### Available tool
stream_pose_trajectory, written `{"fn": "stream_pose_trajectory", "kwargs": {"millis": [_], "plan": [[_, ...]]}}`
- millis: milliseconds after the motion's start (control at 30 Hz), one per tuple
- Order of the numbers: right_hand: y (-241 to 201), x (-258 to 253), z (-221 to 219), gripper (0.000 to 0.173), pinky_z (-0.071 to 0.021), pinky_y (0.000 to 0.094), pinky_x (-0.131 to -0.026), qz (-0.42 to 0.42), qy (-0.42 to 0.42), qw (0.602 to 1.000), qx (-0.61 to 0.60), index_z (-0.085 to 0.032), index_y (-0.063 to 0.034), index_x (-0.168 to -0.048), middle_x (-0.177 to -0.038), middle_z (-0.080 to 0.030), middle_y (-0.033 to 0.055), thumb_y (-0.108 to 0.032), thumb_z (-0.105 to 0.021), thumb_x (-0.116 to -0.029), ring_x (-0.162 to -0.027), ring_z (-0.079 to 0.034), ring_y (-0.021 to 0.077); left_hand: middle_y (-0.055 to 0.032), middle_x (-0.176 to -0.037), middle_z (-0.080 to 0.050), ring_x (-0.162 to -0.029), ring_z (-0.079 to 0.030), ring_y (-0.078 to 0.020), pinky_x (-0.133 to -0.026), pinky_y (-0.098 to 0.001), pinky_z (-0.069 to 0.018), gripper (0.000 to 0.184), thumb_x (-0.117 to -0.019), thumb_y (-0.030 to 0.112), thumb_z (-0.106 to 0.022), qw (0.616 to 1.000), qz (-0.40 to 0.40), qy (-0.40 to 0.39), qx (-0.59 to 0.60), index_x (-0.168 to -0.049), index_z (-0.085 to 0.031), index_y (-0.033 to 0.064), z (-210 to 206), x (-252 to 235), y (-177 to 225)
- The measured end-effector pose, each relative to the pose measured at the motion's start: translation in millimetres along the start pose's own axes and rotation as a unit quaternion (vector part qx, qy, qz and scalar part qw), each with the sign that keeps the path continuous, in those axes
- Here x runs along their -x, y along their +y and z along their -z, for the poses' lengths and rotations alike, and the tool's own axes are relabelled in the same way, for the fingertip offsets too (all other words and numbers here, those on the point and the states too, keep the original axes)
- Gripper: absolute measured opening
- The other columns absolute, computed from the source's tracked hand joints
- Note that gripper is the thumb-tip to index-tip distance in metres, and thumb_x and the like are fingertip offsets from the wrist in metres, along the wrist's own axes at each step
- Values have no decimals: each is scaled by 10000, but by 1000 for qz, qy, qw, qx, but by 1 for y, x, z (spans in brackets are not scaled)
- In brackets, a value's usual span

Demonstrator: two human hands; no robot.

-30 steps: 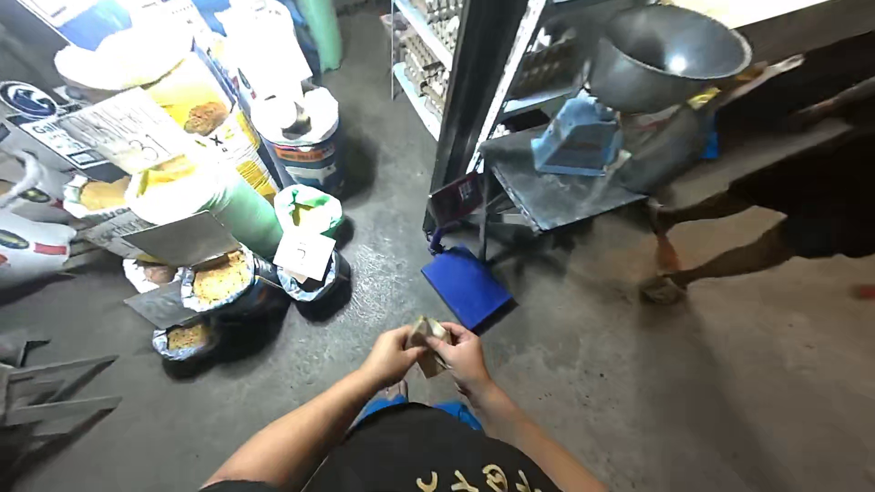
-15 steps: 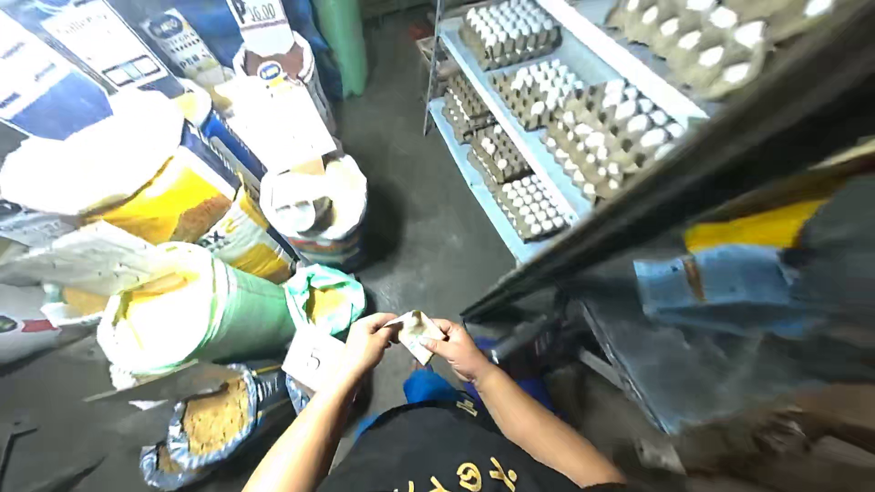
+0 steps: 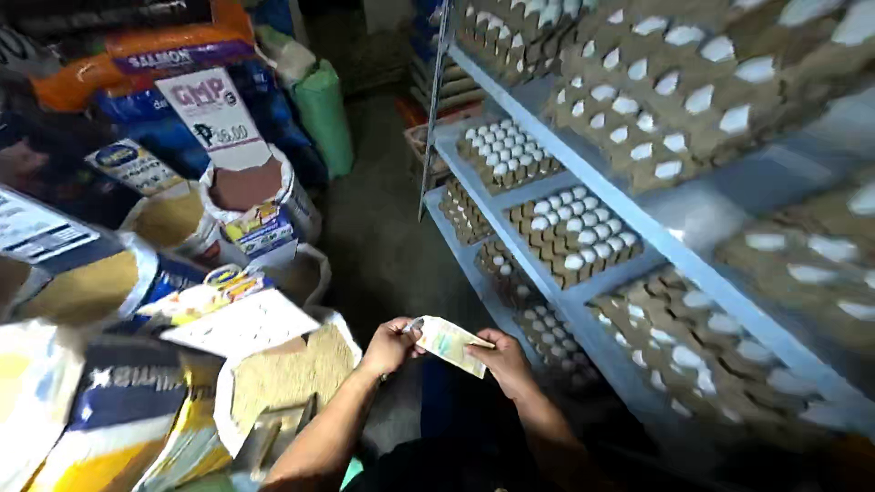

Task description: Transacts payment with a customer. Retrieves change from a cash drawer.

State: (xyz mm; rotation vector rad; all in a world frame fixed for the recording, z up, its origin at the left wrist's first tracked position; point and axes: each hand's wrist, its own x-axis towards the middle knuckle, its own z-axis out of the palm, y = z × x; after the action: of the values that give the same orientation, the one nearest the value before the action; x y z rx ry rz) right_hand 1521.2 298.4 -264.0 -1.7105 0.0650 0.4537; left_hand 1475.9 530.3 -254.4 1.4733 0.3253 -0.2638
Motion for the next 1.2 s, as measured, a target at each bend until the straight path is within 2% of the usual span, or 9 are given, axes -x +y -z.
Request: {"fn": "stream_pose_trajectory", "kwargs": {"millis": [200, 467, 667, 733, 833, 933, 967, 1033, 1200], "plan": [[-112, -234, -19, 208, -566, 295, -778, 13, -55, 997, 47, -676, 72, -1106, -957, -693, 114, -27, -703, -926, -820, -650, 114, -103, -995, -735, -761, -704, -130, -679, -270, -588, 237, -1037, 14, -527, 985, 94, 73, 122, -1236, -647, -34, 78, -188, 110], [-252, -540, -191, 222, -565, 306, -792, 22, -231, 967, 106, -685, 38, -1130, -1043, -716, 109, -52, -713, -930, -851, -664, 119, -90, -877, -733, -702, -691, -128, -631, -260, -583, 258, -991, -20, -415, 962, 31, 210, 170, -1097, -648, -52, 291, -361, 178], [-342, -732, -273, 344, -546, 367, -962, 33, -138, 987, 77, -632, 63, -1232, -1165, -689, 175, -65, -719, -925, -1054, -673, 210, -89, -939, -720, -762, -687, -132, -722, -290, -592, 278, -979, -59, -416, 971, 67, 194, 120, -1138, -643, -71, 402, -538, 286], [-368, -795, -271, 536, -485, 445, -1074, 34, -61, 991, 118, -566, 69, -1327, -1306, -619, 241, -184, -768, -901, -1225, -603, 319, -123, -1111, -723, -935, -689, -149, -847, -329, -576, 326, -917, -55, -494, 984, 9, 175, 4, -1180, -687, -61, 423, -613, 328], [-402, -891, -259, 421, -519, 441, -933, -6, -19, 998, 67, -615, 67, -1219, -1139, -652, 215, -304, -623, -1020, -1038, -634, 276, -188, -1262, -695, -1201, -651, -279, -1040, -457, -513, 369, -901, -30, -532, 948, -139, 125, -258, -1215, -725, -20, 431, -728, 390], [-431, -995, -248, 494, -514, 386, -963, -89, -70, 985, -129, -505, 48, -1396, -1270, -626, 184, -341, -369, -1123, -1114, -632, 220, -216, -1250, -704, -1118, -703, -389, -933, -569, -567, 378, -884, 31, -594, 847, -258, 111, -451, -1235, -732, 8, 421, -850, 425], [-436, -1032, -243, 493, -520, 388, -964, -93, -65, 978, -175, -475, 31, -1428, -1283, -623, 179, -343, -390, -1117, -1120, -634, 221, -218, -1256, -701, -1098, -709, -402, -912, -579, -573, 376, -895, 48, -614, 820, -270, 96, -495, -1252, -725, 13, 418, -890, 432], [-444, -1108, -239, 397, -532, 304, -768, -80, -29, 970, -226, -512, 0, -1358, -1054, -642, 88, -280, -507, -1076, -860, -619, 125, -217, -1248, -705, -1038, -729, -400, -863, -569, -594, 368, -902, 64, -647, 790, -273, 59, -546, -1259, -720, 12, 414, -963, 453], [-530, -1265, -214, 398, -555, 405, -900, -107, -51, 941, -318, -475, -27, -1435, -1219, -642, 153, -168, -524, -1066, -1044, -657, 212, -238, -1235, -704, -1046, -731, -401, -871, -556, -602, 322, -908, 49, -659, 755, -287, -5, -590, -1214, -733, -20, 432, -1122, 547]]}}
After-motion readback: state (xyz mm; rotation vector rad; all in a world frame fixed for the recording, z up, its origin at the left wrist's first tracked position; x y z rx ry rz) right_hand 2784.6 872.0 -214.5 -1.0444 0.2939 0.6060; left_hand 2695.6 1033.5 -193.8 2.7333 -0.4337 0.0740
